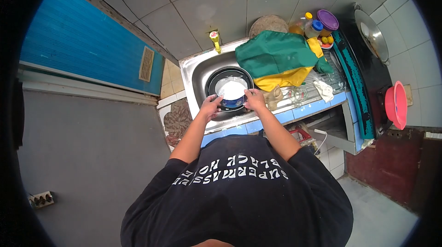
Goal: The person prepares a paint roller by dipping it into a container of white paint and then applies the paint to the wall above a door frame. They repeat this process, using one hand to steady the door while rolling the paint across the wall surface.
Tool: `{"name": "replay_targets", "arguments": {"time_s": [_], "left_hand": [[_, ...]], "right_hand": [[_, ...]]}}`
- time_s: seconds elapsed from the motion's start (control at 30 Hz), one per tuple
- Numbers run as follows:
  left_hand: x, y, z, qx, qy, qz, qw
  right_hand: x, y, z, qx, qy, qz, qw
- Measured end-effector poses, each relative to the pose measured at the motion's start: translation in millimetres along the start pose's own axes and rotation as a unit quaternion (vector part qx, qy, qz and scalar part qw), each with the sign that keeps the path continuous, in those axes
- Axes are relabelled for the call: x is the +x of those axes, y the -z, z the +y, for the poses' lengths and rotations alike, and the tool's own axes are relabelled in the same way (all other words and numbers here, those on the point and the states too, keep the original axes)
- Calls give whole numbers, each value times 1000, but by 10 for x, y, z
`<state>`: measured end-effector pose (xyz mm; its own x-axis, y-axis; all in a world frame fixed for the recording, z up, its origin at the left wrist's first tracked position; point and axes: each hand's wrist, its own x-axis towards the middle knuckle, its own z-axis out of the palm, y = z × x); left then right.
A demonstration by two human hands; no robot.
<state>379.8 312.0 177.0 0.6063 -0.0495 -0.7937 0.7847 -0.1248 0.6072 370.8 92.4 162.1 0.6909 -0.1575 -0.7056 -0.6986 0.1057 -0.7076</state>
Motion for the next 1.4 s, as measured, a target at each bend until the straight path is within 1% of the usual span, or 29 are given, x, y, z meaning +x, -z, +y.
{"name": "replay_targets", "arguments": {"time_s": [0.13, 0.27, 0.33, 0.47, 0.53, 0.67, 0.77, 0.87, 1.17, 1.27, 1.33, 1.4], "left_hand": [[38, -1, 40, 7, 18, 16, 1000], [142, 10, 63, -1, 21, 6, 1000], [154, 6, 88, -3, 38, 3, 999], [141, 0, 122, 3, 43, 5, 999], [144, 15, 130, 24, 45, -11, 999], [135, 9, 162, 31, 54, 0, 998], [165, 17, 149, 38, 72, -11, 997], [134, 5, 168, 42, 70, 2, 997], [170, 17, 126, 47, 70, -15, 996], [139, 11, 118, 25, 59, -16, 998], [61, -13, 120, -11, 23, 5, 1000], [4, -40, 98, -27, 6, 9, 1000]], "right_hand": [[67, -9, -30, -15, -12, -2, 1000], [47, -22, -113, -34, -25, 5, 999], [87, -28, -107, -34, -26, 9, 999], [104, -33, -118, -41, -22, 14, 999], [131, -35, -106, -36, -22, 13, 999], [144, -47, -123, -18, -34, 13, 999], [168, -50, -115, -18, -36, 14, 999], [159, -52, -117, -23, -37, 18, 999], [176, -32, -85, -31, -35, 8, 999], [168, -19, -83, -5, -21, 1, 1000], [191, 8, -46, 3, -16, -6, 1000], [168, 35, -12, 10, -12, -12, 1000]]}}
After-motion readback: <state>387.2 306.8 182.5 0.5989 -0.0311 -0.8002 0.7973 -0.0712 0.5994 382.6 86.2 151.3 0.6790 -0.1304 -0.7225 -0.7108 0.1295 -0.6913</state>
